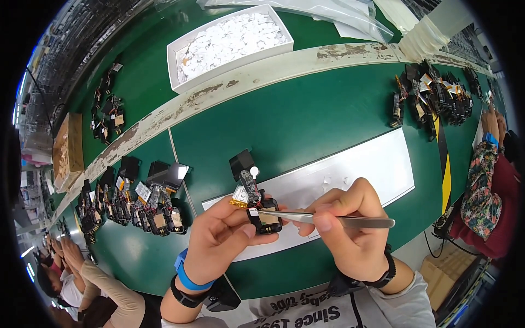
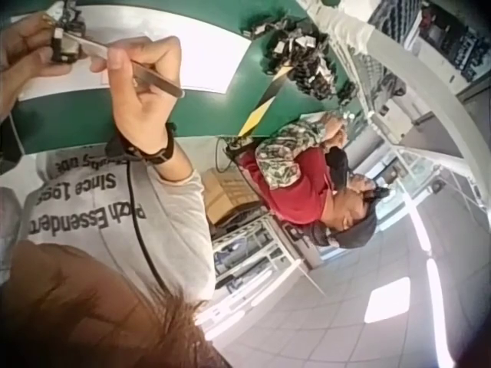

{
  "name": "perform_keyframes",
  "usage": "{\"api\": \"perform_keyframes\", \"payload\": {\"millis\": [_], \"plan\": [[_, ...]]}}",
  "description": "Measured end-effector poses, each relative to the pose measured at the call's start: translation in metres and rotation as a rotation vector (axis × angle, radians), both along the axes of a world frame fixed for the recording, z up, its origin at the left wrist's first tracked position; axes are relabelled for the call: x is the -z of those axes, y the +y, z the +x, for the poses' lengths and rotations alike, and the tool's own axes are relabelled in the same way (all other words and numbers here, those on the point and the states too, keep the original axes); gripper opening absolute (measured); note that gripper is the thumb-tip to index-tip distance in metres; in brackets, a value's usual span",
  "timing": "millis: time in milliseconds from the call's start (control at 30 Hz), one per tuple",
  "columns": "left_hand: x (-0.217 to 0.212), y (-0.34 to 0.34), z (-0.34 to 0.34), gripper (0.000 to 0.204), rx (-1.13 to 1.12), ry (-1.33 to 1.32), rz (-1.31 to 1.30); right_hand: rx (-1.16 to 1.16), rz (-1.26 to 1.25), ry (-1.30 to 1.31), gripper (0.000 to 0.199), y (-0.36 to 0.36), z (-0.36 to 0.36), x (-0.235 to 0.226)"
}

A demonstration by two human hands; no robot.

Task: Assembling and inspecting small electronic components on a production line using tweezers.

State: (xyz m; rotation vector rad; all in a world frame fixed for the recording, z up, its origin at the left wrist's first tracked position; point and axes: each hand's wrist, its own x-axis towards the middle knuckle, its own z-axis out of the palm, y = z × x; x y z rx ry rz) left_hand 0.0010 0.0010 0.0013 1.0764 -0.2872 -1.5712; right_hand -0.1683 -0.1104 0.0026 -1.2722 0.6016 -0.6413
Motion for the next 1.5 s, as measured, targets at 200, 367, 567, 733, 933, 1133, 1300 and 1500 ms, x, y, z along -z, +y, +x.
{"api": "perform_keyframes", "payload": {"millis": [200, 367, 567, 733, 933, 1133, 1300, 1500], "plan": [[0.002, 0.0, -0.001, 0.034, -0.004, 0.003, -0.007, 0.016, -0.017, 0.019, 0.015, 0.002, 0.0, -0.001], [0.0, 0.0, -0.001, 0.034, -0.003, -0.017, -0.001, -0.006, -0.051, 0.008, 0.016, 0.003, 0.0, 0.001], [0.001, 0.0, -0.002, 0.036, -0.004, -0.004, -0.008, -0.026, -0.056, 0.035, 0.017, -0.001, -0.004, 0.001], [0.003, 0.002, -0.003, 0.038, 0.004, -0.013, -0.033, -0.04, -0.06, 0.033, 0.017, -0.001, -0.003, 0.0], [0.003, 0.002, -0.004, 0.039, -0.003, -0.019, -0.024, -0.044, -0.081, 0.048, 0.016, -0.002, -0.001, 0.0], [0.004, 0.002, -0.007, 0.037, -0.016, -0.04, -0.021, -0.056, -0.09, 0.06, 0.017, 0.0, -0.001, -0.001], [0.002, 0.001, -0.013, 0.03, -0.092, -0.092, 0.004, -0.113, -0.264, 0.009, 0.019, 0.0, -0.002, 0.005], [0.003, 0.0, -0.019, 0.027, -0.123, -0.285, 0.018, -0.114, -0.361, 0.002, 0.024, 0.007, -0.002, 0.007]]}}
